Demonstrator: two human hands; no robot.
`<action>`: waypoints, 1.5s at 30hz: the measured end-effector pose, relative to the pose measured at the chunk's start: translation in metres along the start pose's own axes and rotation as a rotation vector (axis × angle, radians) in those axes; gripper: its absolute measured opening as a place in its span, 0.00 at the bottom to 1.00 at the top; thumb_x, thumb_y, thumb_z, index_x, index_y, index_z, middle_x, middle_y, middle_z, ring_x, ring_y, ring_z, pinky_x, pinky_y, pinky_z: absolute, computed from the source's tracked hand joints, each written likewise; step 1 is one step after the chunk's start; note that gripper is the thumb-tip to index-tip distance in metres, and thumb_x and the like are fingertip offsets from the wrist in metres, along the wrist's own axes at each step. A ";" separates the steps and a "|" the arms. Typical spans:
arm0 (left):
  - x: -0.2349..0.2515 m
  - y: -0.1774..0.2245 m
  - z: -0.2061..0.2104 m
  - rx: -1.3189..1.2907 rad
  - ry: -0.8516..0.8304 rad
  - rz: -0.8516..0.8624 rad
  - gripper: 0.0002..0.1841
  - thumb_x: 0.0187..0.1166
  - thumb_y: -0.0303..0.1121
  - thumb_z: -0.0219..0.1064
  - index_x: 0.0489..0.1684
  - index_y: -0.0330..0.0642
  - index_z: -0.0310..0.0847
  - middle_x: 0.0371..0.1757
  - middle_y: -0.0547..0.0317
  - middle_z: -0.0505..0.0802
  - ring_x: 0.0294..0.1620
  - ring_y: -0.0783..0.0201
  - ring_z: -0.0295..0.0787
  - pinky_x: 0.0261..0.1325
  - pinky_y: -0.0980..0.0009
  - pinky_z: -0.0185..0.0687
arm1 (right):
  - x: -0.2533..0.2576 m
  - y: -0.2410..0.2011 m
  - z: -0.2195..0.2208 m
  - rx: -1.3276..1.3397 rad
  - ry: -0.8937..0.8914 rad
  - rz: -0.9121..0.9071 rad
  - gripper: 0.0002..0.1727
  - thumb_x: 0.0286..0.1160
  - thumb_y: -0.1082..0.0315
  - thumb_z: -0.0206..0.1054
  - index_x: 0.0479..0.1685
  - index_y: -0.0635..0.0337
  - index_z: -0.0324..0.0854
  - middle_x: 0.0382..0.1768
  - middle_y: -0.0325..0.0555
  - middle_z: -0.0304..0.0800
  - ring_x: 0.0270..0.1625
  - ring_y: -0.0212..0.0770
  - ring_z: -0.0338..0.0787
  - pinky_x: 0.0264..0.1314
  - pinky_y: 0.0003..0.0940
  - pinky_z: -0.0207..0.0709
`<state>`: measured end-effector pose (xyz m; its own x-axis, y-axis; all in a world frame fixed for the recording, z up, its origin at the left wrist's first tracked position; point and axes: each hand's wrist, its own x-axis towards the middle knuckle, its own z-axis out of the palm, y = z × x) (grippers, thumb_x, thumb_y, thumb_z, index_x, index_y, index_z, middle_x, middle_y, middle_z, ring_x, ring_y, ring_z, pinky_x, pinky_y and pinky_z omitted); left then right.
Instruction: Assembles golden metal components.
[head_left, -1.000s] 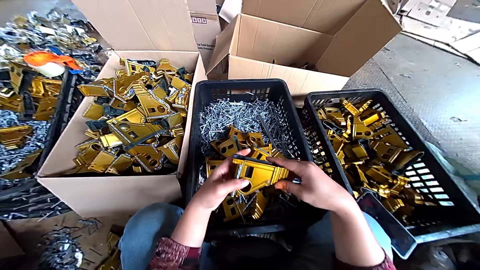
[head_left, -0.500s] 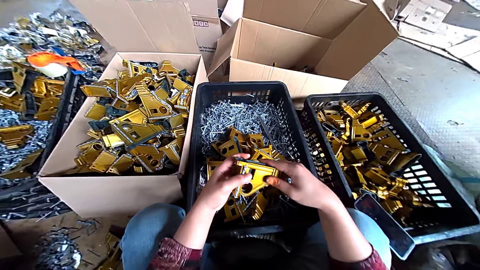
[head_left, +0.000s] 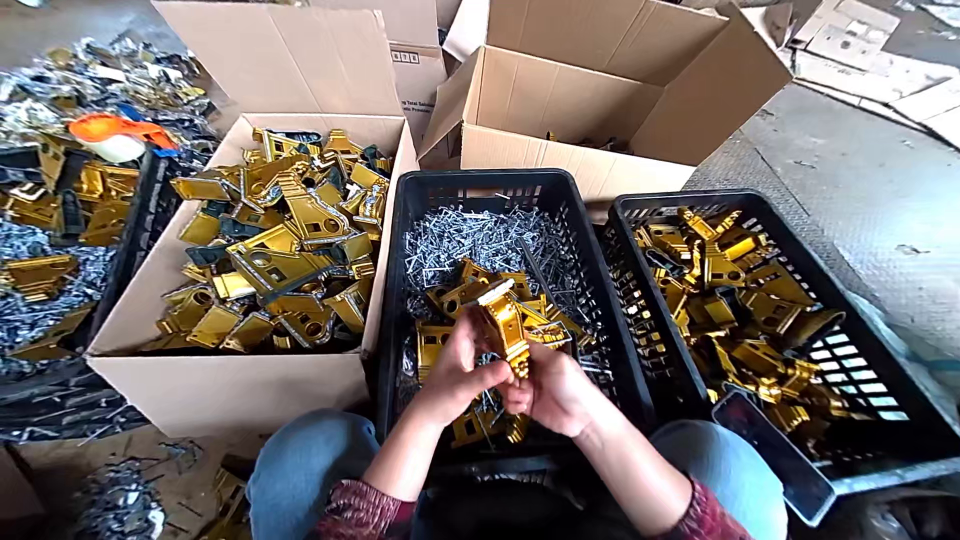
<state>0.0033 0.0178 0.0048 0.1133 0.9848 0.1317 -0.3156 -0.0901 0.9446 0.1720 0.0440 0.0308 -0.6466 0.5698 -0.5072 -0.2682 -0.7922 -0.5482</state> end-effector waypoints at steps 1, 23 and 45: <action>-0.001 0.001 0.004 -0.002 0.040 -0.008 0.51 0.65 0.47 0.79 0.84 0.31 0.51 0.71 0.48 0.83 0.65 0.61 0.86 0.64 0.66 0.85 | 0.002 0.005 0.001 0.007 -0.038 0.023 0.35 0.95 0.47 0.21 0.50 0.54 0.76 0.26 0.38 0.80 0.21 0.30 0.76 0.23 0.24 0.72; -0.016 -0.009 0.025 0.682 0.298 0.187 0.46 0.54 0.34 0.82 0.78 0.30 0.62 0.65 0.45 0.85 0.65 0.66 0.85 0.69 0.69 0.83 | 0.002 -0.020 -0.029 -0.955 0.251 -1.097 0.14 0.81 0.68 0.68 0.60 0.62 0.91 0.61 0.43 0.94 0.57 0.32 0.94 0.58 0.30 0.90; -0.176 0.105 -0.127 1.269 0.955 -0.227 0.51 0.59 0.32 0.80 0.86 0.27 0.52 0.71 0.23 0.79 0.70 0.35 0.80 0.72 0.38 0.74 | -0.003 -0.048 -0.041 -1.534 0.524 -0.754 0.09 0.79 0.62 0.73 0.48 0.56 0.90 0.27 0.45 0.88 0.25 0.41 0.84 0.31 0.46 0.80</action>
<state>-0.1693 -0.1463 0.0429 -0.7086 0.6786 0.1935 0.6292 0.4836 0.6084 0.2160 0.0894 0.0315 -0.3566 0.9221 0.1506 0.6669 0.3641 -0.6501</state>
